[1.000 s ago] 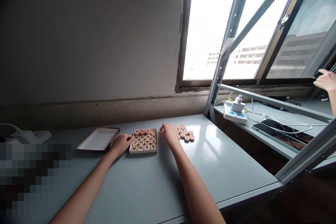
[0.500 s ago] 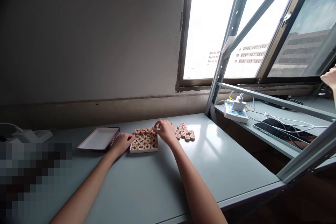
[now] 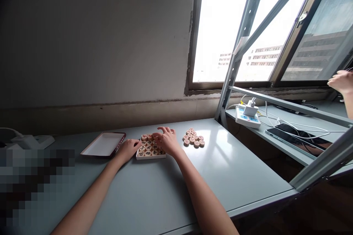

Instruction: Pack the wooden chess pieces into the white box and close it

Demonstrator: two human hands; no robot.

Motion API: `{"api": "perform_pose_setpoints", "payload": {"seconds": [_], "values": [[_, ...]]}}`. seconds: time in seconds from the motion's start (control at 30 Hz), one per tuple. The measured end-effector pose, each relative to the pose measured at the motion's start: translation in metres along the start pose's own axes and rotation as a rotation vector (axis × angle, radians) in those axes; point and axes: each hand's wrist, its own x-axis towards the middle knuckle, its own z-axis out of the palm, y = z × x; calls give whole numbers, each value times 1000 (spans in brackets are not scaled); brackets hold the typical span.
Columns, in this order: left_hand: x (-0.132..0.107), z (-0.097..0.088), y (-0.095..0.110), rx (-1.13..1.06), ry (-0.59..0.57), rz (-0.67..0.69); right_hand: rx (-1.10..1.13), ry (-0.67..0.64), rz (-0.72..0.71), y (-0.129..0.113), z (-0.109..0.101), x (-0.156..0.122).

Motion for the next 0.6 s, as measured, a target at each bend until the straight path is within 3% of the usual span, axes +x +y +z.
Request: {"api": "perform_pose_setpoints", "payload": {"seconds": [0.6], "values": [[-1, -3, 3, 6, -31, -20, -35, 71, 21, -1, -2, 1]]}}
